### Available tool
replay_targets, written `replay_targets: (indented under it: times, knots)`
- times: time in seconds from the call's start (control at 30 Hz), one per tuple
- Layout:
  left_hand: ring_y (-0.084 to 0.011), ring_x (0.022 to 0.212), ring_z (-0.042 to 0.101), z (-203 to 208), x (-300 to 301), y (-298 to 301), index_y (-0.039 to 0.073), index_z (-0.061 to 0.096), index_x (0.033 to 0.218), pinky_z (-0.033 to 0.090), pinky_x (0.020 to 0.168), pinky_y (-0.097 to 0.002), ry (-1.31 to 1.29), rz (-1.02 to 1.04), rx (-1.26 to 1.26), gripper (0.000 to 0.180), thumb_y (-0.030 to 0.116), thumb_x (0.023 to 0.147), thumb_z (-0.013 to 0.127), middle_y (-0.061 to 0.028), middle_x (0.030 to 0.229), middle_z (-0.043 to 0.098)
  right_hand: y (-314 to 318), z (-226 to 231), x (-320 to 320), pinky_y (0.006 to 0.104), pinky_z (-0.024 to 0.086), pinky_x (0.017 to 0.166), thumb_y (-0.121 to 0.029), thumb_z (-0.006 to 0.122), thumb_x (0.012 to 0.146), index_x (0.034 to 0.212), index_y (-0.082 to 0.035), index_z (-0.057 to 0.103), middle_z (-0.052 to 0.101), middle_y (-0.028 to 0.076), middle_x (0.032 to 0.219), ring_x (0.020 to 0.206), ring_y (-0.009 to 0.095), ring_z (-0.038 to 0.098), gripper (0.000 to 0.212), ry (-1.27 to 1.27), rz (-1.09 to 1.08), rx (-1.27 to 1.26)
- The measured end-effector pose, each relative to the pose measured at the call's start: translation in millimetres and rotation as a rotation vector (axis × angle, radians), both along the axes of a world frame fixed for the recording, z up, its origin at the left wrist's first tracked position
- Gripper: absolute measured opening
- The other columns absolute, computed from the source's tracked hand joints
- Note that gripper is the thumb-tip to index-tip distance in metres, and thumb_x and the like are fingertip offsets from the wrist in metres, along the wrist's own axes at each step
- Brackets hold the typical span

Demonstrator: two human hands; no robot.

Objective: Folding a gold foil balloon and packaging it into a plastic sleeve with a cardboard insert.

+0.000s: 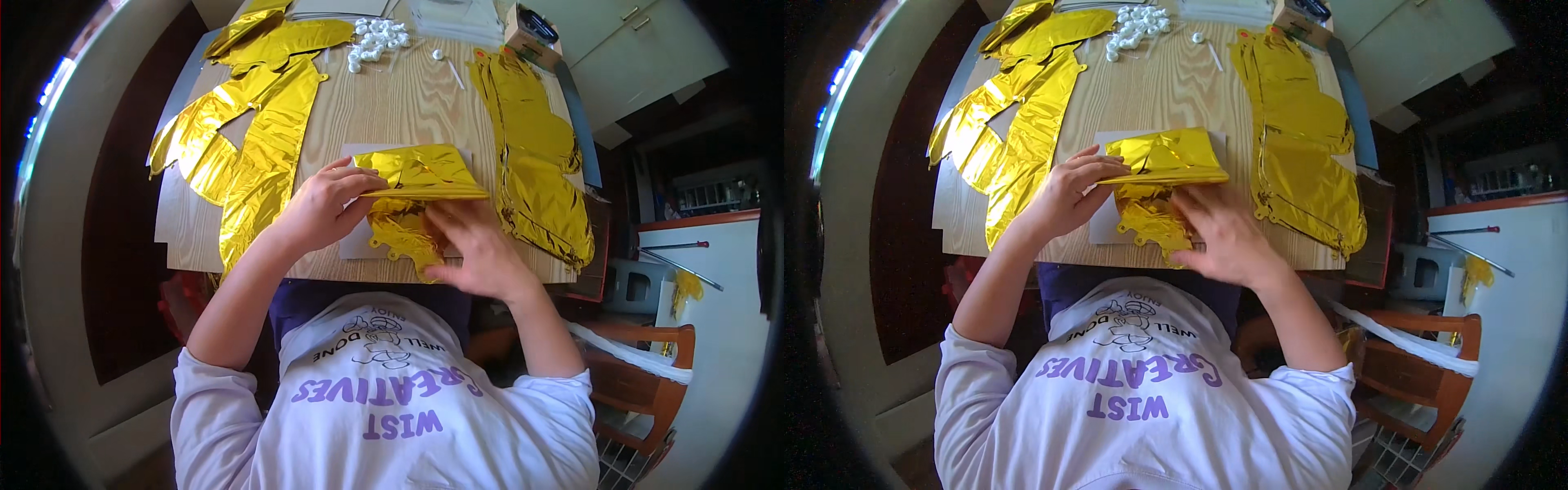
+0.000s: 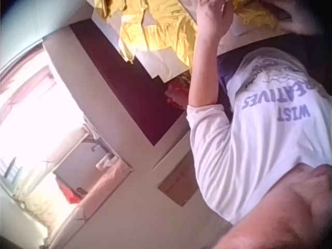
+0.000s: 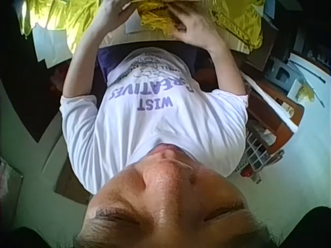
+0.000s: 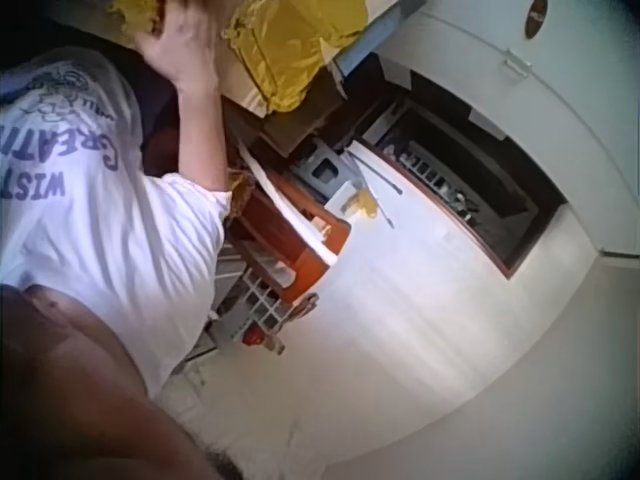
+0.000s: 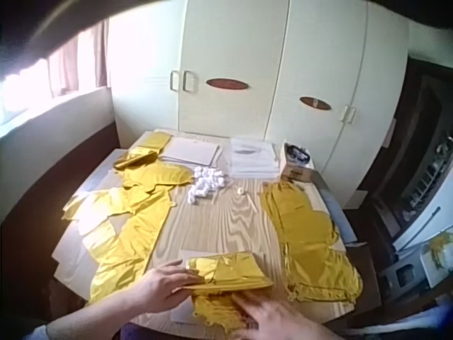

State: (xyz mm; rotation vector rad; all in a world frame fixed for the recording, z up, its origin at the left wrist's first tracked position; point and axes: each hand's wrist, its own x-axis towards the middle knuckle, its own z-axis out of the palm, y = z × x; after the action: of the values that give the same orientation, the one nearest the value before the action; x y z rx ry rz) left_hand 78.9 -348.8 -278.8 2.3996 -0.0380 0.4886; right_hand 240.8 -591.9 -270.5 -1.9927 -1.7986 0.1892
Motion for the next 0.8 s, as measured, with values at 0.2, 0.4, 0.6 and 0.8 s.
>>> replay_targets:
  times: [0.2, 0.4, 0.6, 0.8]
  knots:
    - [-0.0342, 0.094, 0.069, -2.5, -2.3, -4.4, 0.003, 0.071, 0.107, 0.056, 0.083, -0.0419, -0.082, -0.070, -0.034, 0.023, 0.003, 0.085, 0.066, -0.0140, 0.103, 0.072, -29.2, -25.5, -24.0, 0.0523, 0.037, 0.113, -0.018, 0.085, 0.063, 0.127, -0.006, 0.064, 0.058, 0.016, 0.136, 0.126, 0.038, 0.053, 0.068, -0.141, 0.059, 0.010]
    - [-0.0353, 0.084, 0.070, 12.4, 5.2, -2.6, 0.002, 0.070, 0.108, 0.058, 0.076, -0.0407, -0.039, -0.046, -0.083, 0.021, 0.005, 0.087, 0.066, -0.0165, 0.097, 0.072, -21.7, -24.7, -33.2, 0.0477, 0.046, 0.103, -0.007, 0.079, 0.064, 0.103, -0.007, 0.073, 0.067, 0.012, 0.120, 0.112, 0.033, 0.061, 0.039, -0.015, -0.019, 0.190]
    - [-0.0352, 0.081, 0.071, 17.1, 10.1, 1.3, 0.001, 0.070, 0.108, 0.058, 0.073, -0.0400, 0.017, -0.015, -0.131, 0.020, 0.007, 0.090, 0.066, -0.0179, 0.095, 0.071, -12.7, -22.5, -36.6, 0.0423, 0.051, 0.089, -0.001, 0.076, 0.073, 0.097, -0.006, 0.073, 0.070, 0.011, 0.107, 0.102, 0.030, 0.065, 0.025, 0.024, -0.129, 0.207]
    - [-0.0344, 0.082, 0.071, 22.9, 15.6, -0.5, 0.000, 0.070, 0.109, 0.057, 0.074, -0.0393, 0.084, 0.019, -0.183, 0.020, 0.006, 0.091, 0.066, -0.0179, 0.095, 0.072, 9.9, 5.1, -23.6, 0.0415, 0.052, 0.077, -0.016, 0.074, 0.087, 0.095, -0.002, 0.072, 0.071, 0.018, 0.092, 0.085, 0.034, 0.069, 0.016, 0.554, -0.506, 0.023]
